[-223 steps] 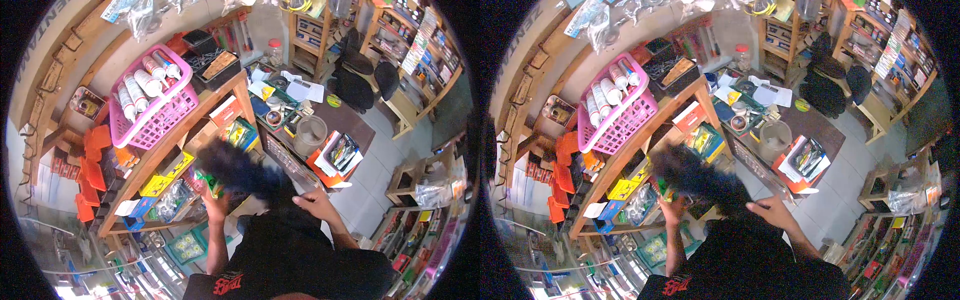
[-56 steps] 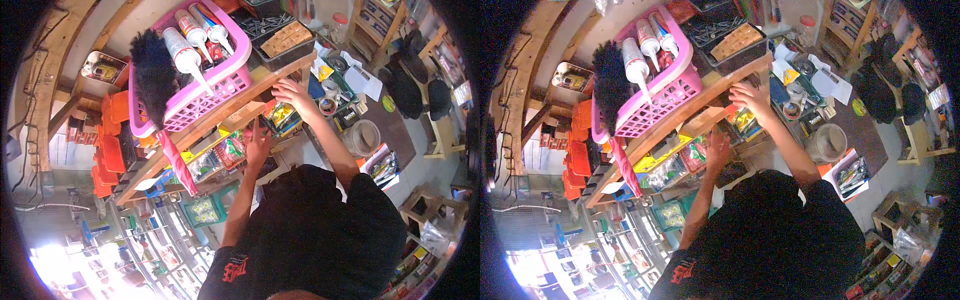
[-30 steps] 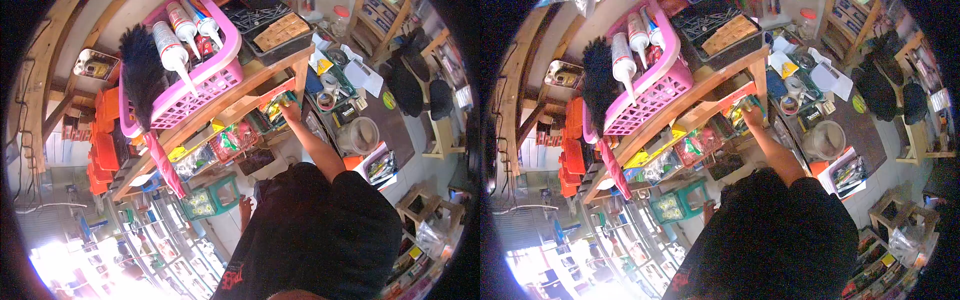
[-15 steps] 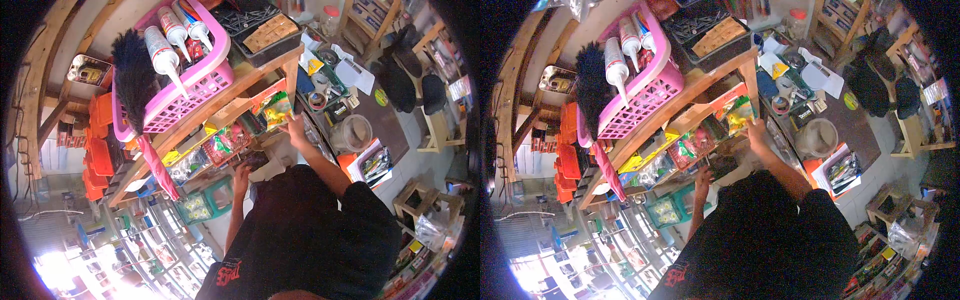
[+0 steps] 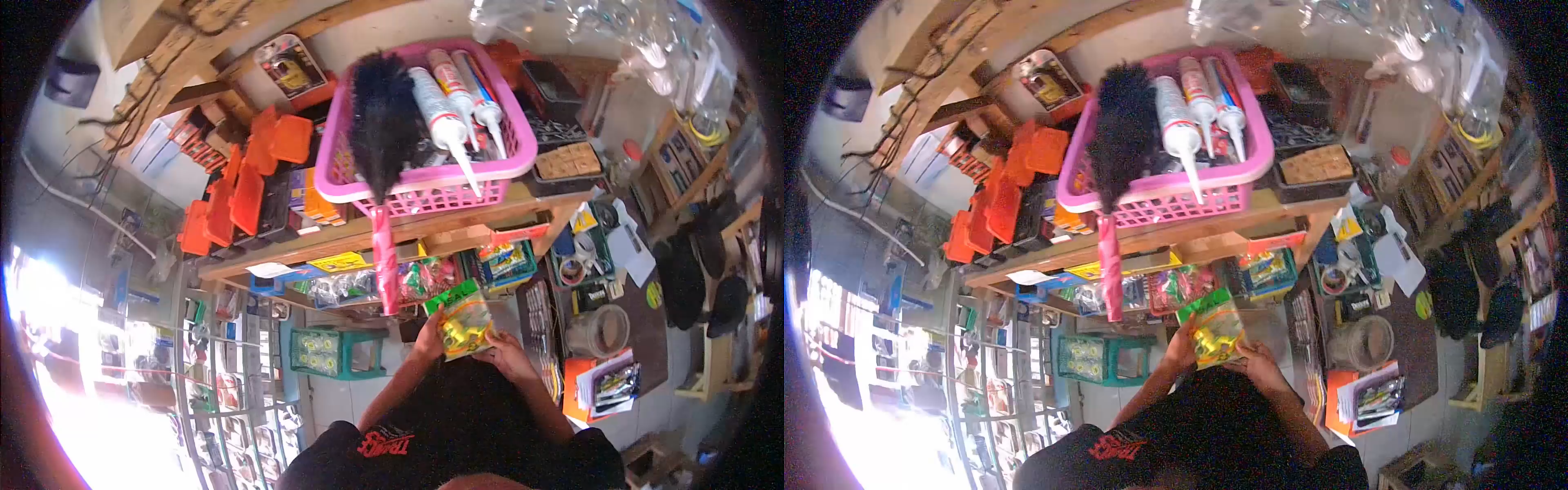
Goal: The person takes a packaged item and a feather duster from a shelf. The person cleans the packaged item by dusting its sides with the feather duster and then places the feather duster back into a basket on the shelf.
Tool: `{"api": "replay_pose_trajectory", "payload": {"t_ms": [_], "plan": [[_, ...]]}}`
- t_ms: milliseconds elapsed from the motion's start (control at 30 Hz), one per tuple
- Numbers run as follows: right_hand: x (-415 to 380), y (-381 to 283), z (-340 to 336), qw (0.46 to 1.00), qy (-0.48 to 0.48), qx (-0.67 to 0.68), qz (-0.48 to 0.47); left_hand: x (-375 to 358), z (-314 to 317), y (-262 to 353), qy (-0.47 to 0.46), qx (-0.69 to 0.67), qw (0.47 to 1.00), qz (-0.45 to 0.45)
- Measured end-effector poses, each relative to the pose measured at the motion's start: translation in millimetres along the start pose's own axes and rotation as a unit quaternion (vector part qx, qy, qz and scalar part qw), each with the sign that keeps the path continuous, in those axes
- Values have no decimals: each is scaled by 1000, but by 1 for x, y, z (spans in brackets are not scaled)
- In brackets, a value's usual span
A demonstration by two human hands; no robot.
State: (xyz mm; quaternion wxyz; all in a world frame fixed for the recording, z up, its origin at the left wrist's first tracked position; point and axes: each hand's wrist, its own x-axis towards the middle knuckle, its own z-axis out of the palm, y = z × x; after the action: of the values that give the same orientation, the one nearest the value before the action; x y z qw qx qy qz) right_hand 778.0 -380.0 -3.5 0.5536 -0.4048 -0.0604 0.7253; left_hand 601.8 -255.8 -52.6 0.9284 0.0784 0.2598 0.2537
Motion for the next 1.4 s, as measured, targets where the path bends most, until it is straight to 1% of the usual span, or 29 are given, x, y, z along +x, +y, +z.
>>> {"api": "replay_pose_trajectory", "payload": {"t_ms": [33, 100, 133, 167, 233, 267, 300, 367, 433, 467, 500, 567, 600, 633, 667, 700, 767, 833, 867, 967, 1033, 1100, 1167, 1200, 1233, 1267, 1333, 1367, 1400], "plan": [[6, -2, 7, 994, 6, -111, -9, -8, -8, 6, -4, -11, 1000, 6], [21, -4, 27, 944, 12, -328, -34, -27, -28, 18, -11, -32, 999, 24], [31, -6, 37, 937, -1, -341, -79, -38, -37, 23, 3, -15, 999, 44], [42, -10, 46, 928, -14, -349, -128, -42, -70, 23, -2, -33, 998, 51], [61, -20, 66, 905, -36, -360, -225, -60, -102, 28, 10, -34, 997, 69], [64, -40, 89, 913, -93, -331, -218, -74, -103, 33, 14, -37, 997, 72], [42, -69, 127, 915, -135, -322, -204, -90, -98, 33, 17, -44, 996, 76], [50, -94, 169, 934, -228, -184, -202, -110, -103, 33, 12, -55, 995, 88], [42, -112, 218, 928, -300, -61, -211, -129, -117, 28, 0, -60, 992, 108], [36, -119, 236, 925, -331, -23, -188, -131, -139, 26, -23, -76, 990, 113], [26, -127, 256, 922, -340, -34, -181, -142, -146, 22, -11, -86, 990, 112], [24, -129, 274, 944, -266, -70, -183, -157, -147, 27, 4, -103, 988, 112], [21, -130, 283, 953, -240, -72, -168, -167, -147, 30, -11, -96, 989, 108], [19, -130, 291, 962, -212, -76, -154, -177, -145, 33, 20, -100, 988, 115], [19, -126, 297, 963, -217, -34, -157, -184, -144, 32, 51, -106, 986, 119], [13, -123, 309, 971, -167, -44, -166, -189, -144, 34, 79, -114, 983, 122], [21, -121, 306, 957, -209, -64, -189, -200, -142, 39, 77, -125, 980, 131], [20, -113, 317, 948, -185, -119, -231, -218, -146, 47, 81, -136, 977, 141], [27, -108, 316, 942, -200, -133, -236, -224, -149, 50, 52, -167, 973, 151], [26, -77, 323, 947, -127, -150, -253, -249, -144, 61, 122, -152, 955, 225], [21, -50, 338, 932, -169, -183, -263, -258, -153, 67, 120, -176, 943, 256], [36, -21, 327, 926, -179, -209, -257, -258, -183, 74, 70, -179, 934, 302], [64, 11, 301, 879, -224, -301, -295, -269, -186, 90, 85, -179, 920, 338], [72, 27, 294, 851, -265, -327, -313, -265, -197, 96, 65, -208, 909, 355], [79, 44, 285, 858, -285, -309, -294, -266, -200, 101, 50, -215, 905, 364], [67, 65, 292, 876, -261, -280, -294, -270, -201, 109, 36, -221, 901, 371], [54, 84, 298, 860, -336, -318, -213, -281, -188, 130, 24, -245, 889, 386], [43, 92, 299, 887, -271, -351, -130, -283, -183, 141, -6, -252, 888, 384], [55, 106, 279, 876, -286, -361, -141, -284, -179, 150, -37, -260, 886, 383]]}}
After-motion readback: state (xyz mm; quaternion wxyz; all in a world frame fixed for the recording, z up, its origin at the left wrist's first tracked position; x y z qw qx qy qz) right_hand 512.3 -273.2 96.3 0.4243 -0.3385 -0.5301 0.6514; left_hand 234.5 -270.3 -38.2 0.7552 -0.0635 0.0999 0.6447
